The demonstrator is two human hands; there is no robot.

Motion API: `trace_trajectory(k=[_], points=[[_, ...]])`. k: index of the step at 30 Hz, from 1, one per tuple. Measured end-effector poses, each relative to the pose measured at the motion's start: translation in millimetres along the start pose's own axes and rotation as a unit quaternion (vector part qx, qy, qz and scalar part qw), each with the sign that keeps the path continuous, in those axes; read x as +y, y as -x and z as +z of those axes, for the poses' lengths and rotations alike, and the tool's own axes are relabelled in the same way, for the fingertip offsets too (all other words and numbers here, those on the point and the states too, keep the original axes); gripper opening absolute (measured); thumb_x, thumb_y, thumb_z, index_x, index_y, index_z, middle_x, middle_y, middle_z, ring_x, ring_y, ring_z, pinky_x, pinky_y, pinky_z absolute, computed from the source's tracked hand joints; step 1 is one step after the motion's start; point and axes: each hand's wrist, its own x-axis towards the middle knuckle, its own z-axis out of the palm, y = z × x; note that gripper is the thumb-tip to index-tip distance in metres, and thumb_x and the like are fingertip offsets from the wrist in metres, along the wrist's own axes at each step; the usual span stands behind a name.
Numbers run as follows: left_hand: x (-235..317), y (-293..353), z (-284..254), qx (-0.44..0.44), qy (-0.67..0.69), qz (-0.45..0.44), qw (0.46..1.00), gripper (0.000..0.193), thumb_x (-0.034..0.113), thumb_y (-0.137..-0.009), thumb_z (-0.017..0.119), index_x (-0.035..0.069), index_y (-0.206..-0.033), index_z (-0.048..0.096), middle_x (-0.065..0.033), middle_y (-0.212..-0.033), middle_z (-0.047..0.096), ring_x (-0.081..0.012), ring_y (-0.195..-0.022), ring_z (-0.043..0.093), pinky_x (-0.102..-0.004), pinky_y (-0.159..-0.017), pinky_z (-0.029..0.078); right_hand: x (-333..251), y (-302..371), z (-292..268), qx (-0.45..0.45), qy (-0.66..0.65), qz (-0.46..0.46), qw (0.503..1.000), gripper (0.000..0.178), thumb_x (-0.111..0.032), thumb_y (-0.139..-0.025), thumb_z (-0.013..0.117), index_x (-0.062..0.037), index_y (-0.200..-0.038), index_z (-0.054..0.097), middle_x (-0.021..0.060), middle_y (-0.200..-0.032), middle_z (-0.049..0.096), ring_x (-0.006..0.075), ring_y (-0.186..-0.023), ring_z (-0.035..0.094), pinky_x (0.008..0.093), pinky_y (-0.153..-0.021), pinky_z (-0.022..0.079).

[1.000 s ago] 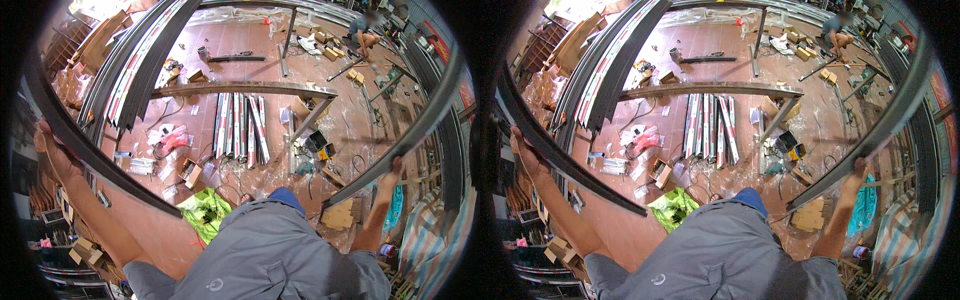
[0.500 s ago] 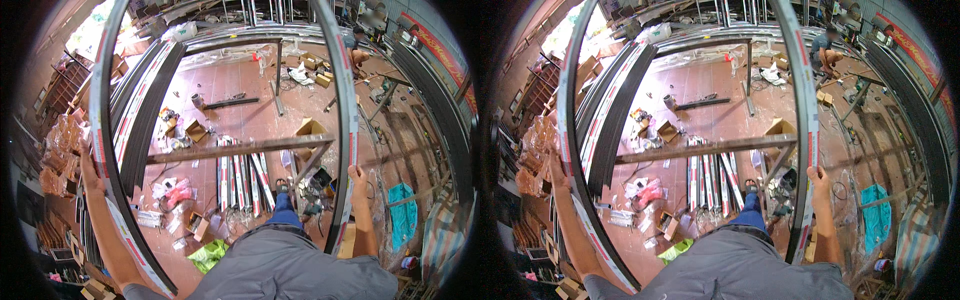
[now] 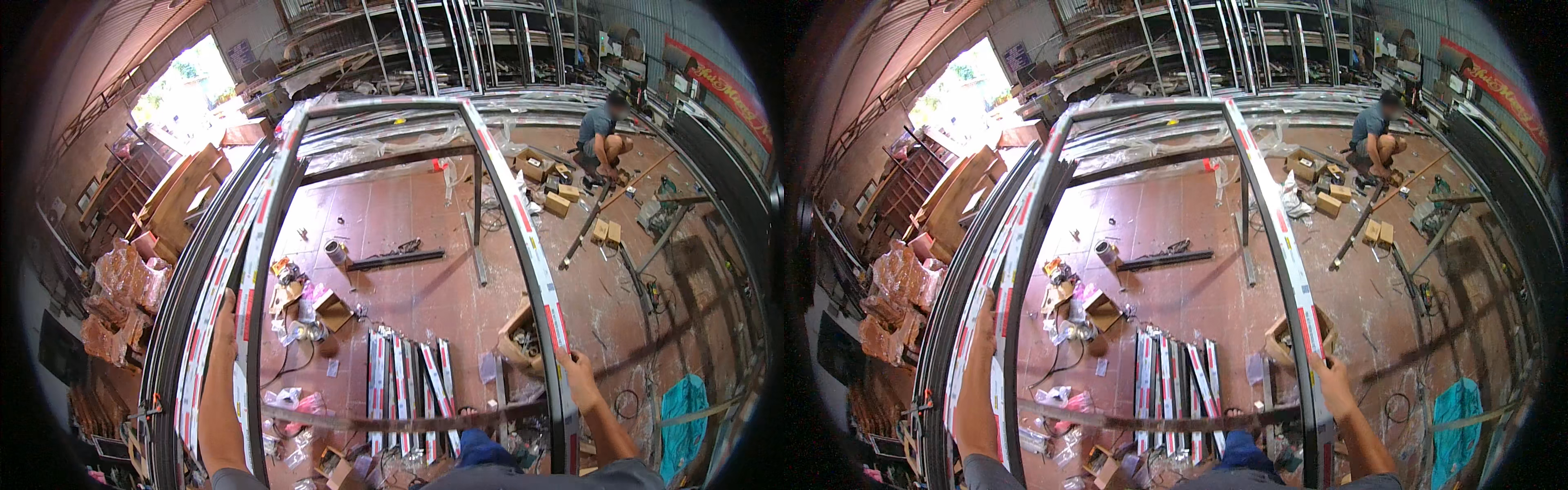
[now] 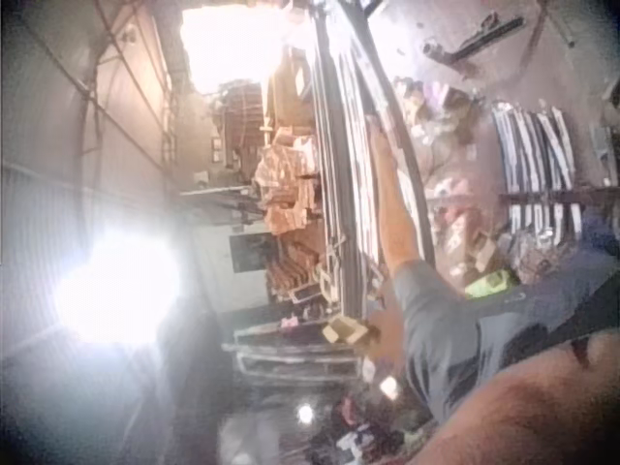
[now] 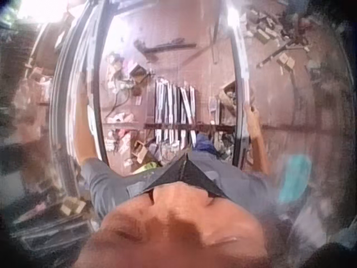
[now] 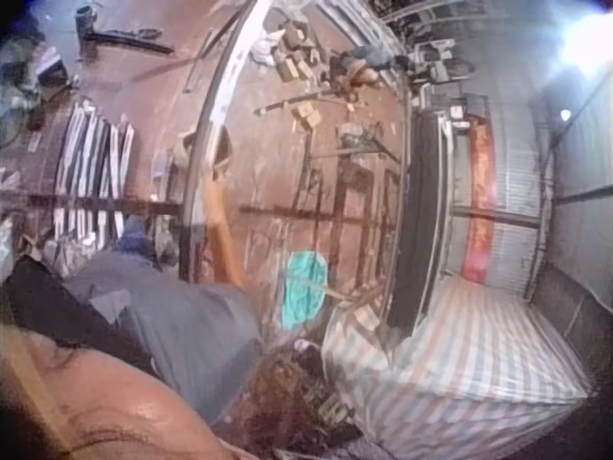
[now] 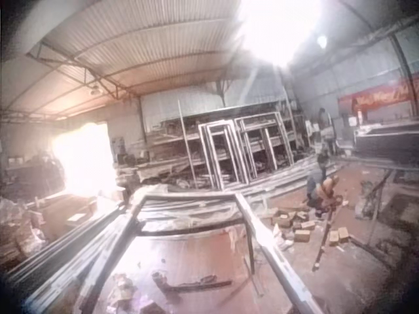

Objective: The person retrieves a drill bit and a cordless drill from a tool bag, then uses the drill to fasten screws into a rectangular metal frame. They repeatedly align and secure the frame components on a workbench in a cluttered workshop.

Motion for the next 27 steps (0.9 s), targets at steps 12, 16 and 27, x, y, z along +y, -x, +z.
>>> trace_trajectory(k=[12,16,27], points=[[-91,-124,82,-0.032,-0.041,-0.019,0.998,0.074,0.061,-0.103,0.050,0.000,-0.144,0.056,-0.0141,-0.136,0.065,-0.0217,-0.125,0.060,-0.0366,-0.111,0.039,26,-100,21,0.034,0.019,0.041,0.998,0.038,-0.031,-0.098,0.071,0.0050,-0.109,0.071,0.0060,-0.091,0.071,0.0118,-0.072,0.064,0.0286,-0.064,0.051],[-167,-205,53,-0.097,-0.011,-0.056,0.994,0.071,0.060,-0.104,0.048,0.001,-0.143,0.058,-0.0141,-0.141,0.061,-0.0227,-0.130,0.055,-0.0369,-0.112,0.038,27,-118,30,0.042,0.044,0.043,0.997,0.037,-0.029,-0.098,0.071,0.0053,-0.111,0.071,0.0057,-0.089,0.071,0.0126,-0.071,0.064,0.0282,-0.064,0.051],[-174,-238,58,-0.018,-0.340,0.117,0.933,0.082,0.054,-0.087,0.074,-0.001,-0.145,0.054,-0.0248,-0.121,0.070,-0.0326,-0.117,0.065,-0.0423,-0.099,0.049,-35,-148,82,0.007,0.081,-0.066,0.995,0.072,-0.022,-0.096,0.070,0.0076,-0.152,0.036,0.0149,-0.128,0.063,0.0193,-0.113,0.060,0.0334,-0.097,0.049]])
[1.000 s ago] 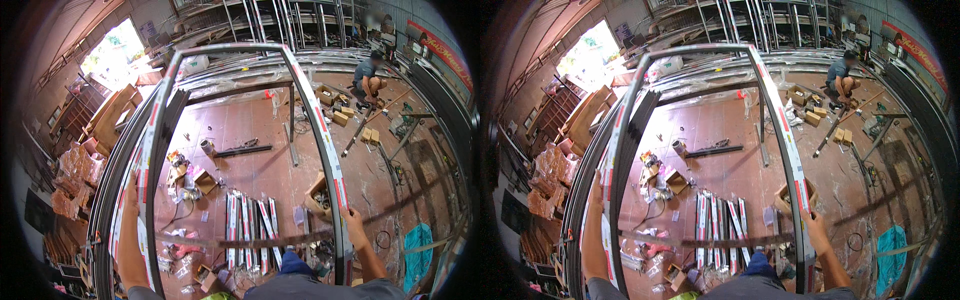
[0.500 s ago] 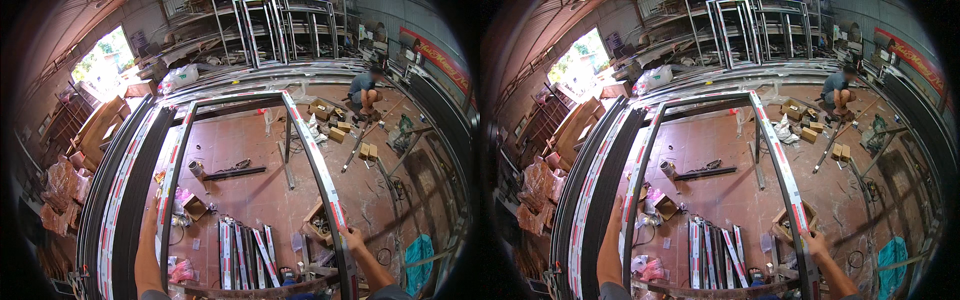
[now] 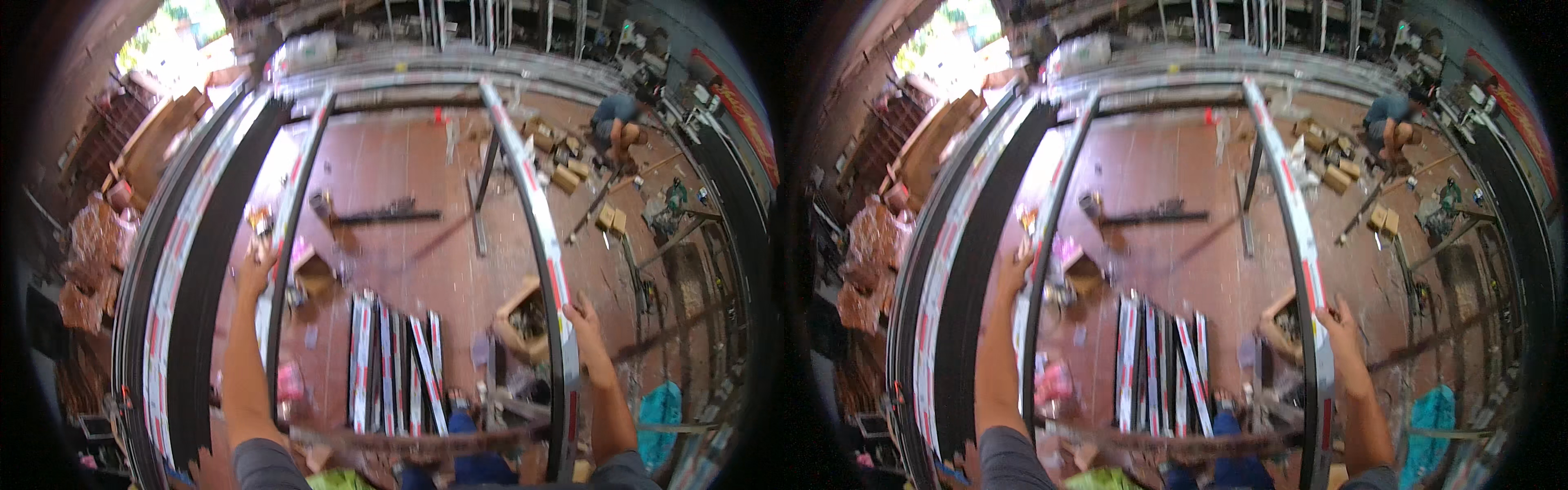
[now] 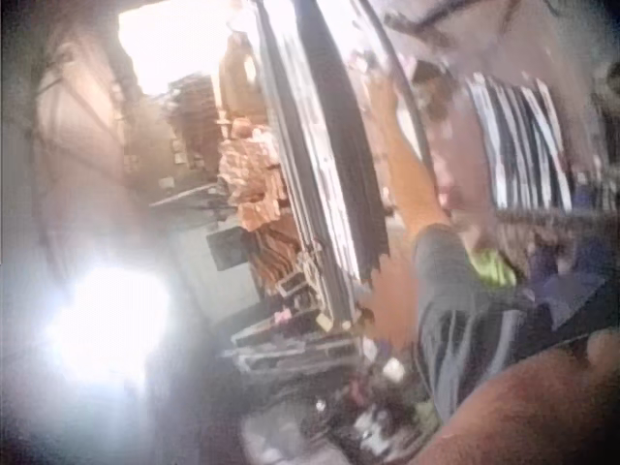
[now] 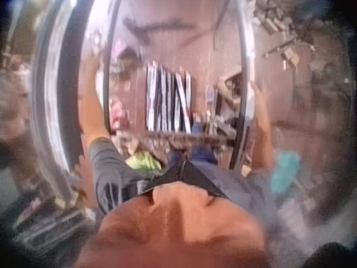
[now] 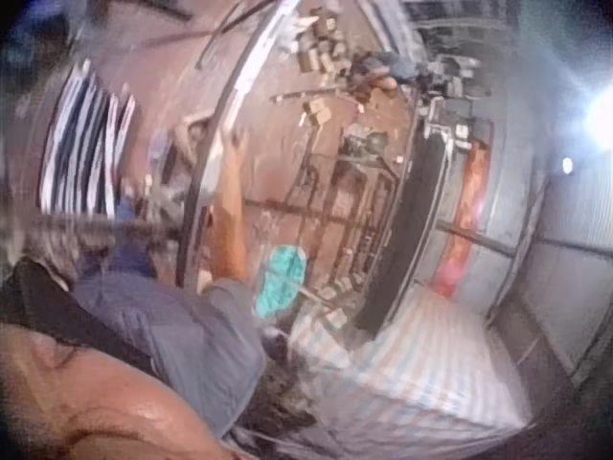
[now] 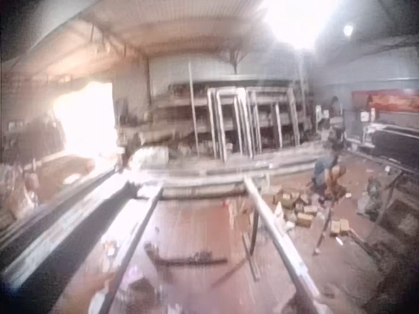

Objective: The person retrieves a drill bit and a cordless drill from a tool bag, then uses the drill to fasten screws into a rectangular metal frame. They repeatedly align and secure the frame components on a workbench in a cluttered workshop.

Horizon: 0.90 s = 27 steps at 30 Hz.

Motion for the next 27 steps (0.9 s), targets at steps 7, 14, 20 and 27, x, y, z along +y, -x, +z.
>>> trace_trajectory(k=[7,14,20,27], points=[[-5,286,-34,-0.010,-0.326,0.129,0.937,0.096,0.035,-0.084,0.079,0.008,-0.160,0.026,-0.0311,-0.143,0.049,-0.0520,-0.117,0.059,-0.0553,-0.091,0.052,34,197,-33,-0.066,0.368,-0.054,0.926,0.096,-0.027,-0.088,0.075,0.0024,-0.161,0.021,0.0206,-0.145,0.049,0.0275,-0.126,0.053,0.0384,-0.108,0.041],[-19,353,-60,-0.021,-0.278,0.039,0.960,0.087,0.033,-0.089,0.073,0.015,-0.161,0.027,-0.0305,-0.119,0.057,-0.0514,-0.095,0.066,-0.0572,-0.078,0.054,49,241,-30,0.000,0.402,-0.064,0.913,0.091,-0.030,-0.087,0.074,0.0023,-0.159,0.028,0.0250,-0.147,0.050,0.0325,-0.131,0.053,0.0387,-0.110,0.040],[-20,300,-48,0.022,-0.317,0.043,0.947,0.082,0.042,-0.091,0.069,0.018,-0.159,0.031,-0.0287,-0.120,0.061,-0.0484,-0.097,0.069,-0.0569,-0.082,0.056,51,199,-11,0.047,0.498,-0.100,0.860,0.091,-0.042,-0.088,0.072,-0.0014,-0.159,0.031,0.0239,-0.146,0.054,0.0364,-0.129,0.057,0.0394,-0.107,0.043],[-36,296,-48,0.029,-0.301,0.046,0.952,0.080,0.046,-0.090,0.068,0.025,-0.159,0.032,-0.0288,-0.125,0.061,-0.0500,-0.106,0.067,-0.0580,-0.090,0.054,54,201,-8,0.048,0.477,-0.108,0.871,0.090,-0.042,-0.088,0.073,-0.0009,-0.158,0.033,0.0228,-0.144,0.056,0.0339,-0.127,0.059,0.0397,-0.106,0.044]])
